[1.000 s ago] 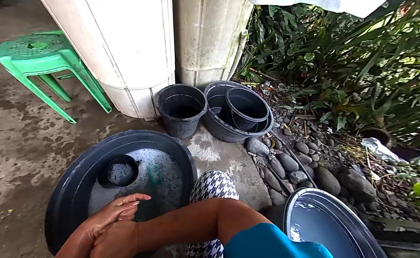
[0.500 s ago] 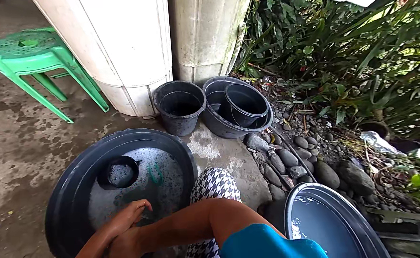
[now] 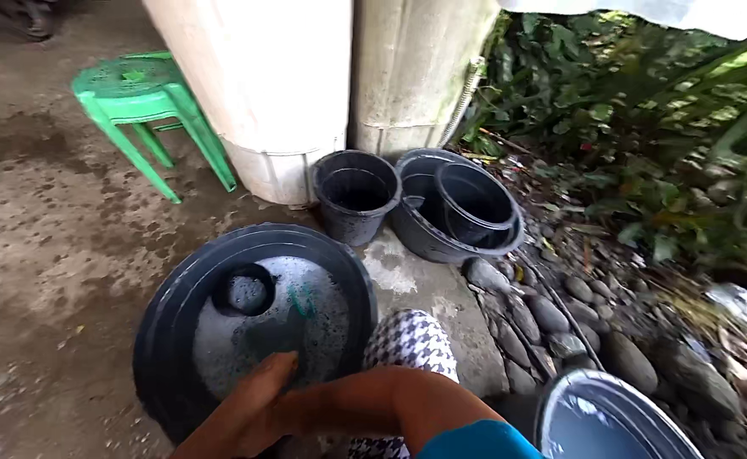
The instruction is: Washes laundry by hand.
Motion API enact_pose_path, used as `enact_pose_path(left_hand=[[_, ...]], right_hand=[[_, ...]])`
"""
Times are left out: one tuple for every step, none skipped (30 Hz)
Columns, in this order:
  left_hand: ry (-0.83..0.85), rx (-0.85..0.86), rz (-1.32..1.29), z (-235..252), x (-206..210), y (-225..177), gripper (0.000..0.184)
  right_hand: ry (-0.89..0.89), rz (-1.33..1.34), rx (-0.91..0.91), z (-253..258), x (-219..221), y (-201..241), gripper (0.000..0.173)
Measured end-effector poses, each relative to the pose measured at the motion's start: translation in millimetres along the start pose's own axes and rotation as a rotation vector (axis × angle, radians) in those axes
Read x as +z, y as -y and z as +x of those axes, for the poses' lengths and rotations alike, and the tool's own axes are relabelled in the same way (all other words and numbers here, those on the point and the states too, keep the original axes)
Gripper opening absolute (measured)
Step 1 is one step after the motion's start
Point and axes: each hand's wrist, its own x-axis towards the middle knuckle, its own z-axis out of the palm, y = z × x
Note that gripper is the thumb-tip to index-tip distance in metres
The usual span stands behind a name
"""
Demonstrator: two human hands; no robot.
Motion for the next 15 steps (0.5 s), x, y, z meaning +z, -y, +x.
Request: enact_pose_path(left_hand=[[-0.018, 0.01, -0.008, 0, 4, 2, 0.026], [-0.025, 0.007, -0.003, -4, 6, 0, 0.026], [-0.073, 0.043, 0.03, -7, 11, 5, 0.021], [-0.127, 0.108, 0.049, -12, 15, 11, 0.018], [-0.175, 0.169, 0.061, -15, 19, 17, 0.018], [-0.202, 0.208, 0.043, -21, 18, 19, 0.022], [-0.22, 0.228, -0.007, -27, 17, 19, 0.027], [-0.261, 0.251, -0.067, -35, 18, 20, 0.035], [-0.312, 0.255, -0.122, -40, 22, 23, 0.04], [-0.346, 0.217, -0.163, -41, 23, 26, 0.039], [-0.338, 0.145, -0.177, -41, 18, 27, 0.038], [-0.286, 0.046, -0.217, -42, 3, 24, 0.034], [-0.248, -0.039, -0.317, -44, -16, 22, 0.031], [-0.258, -0.059, -0.402, -47, -34, 25, 0.031], [-0.321, -0.03, -0.518, -48, -47, 32, 0.031]], right_hand=[[0.038, -0.007, -0.088, -1, 2, -2, 0.03], [0.091, -0.043, -0.15, 0, 4, -4, 0.029], [0.125, -0.044, -0.214, 0, 4, -7, 0.027], [0.137, 0.007, -0.28, -3, -1, -8, 0.025], [0.178, 0.035, -0.308, -8, -10, -7, 0.027], [0.255, 0.021, -0.302, -14, -23, -2, 0.031], [0.375, -0.032, -0.223, -21, -41, 15, 0.035], [0.56, -0.131, 0.196, -22, -61, 63, 0.039], [0.539, -0.107, 0.204, -20, -62, 57, 0.039], [0.456, -0.124, 0.119, -15, -52, 40, 0.038], [0.377, -0.185, 0.03, -12, -46, 29, 0.038], [0.235, -0.325, -0.087, -11, -44, 23, 0.038], [-0.057, -0.461, -0.282, -8, -39, 12, 0.036], [-0.334, -0.536, -0.432, 0, -40, 3, 0.039], [-0.508, -0.538, -0.507, 6, -49, 2, 0.045]])
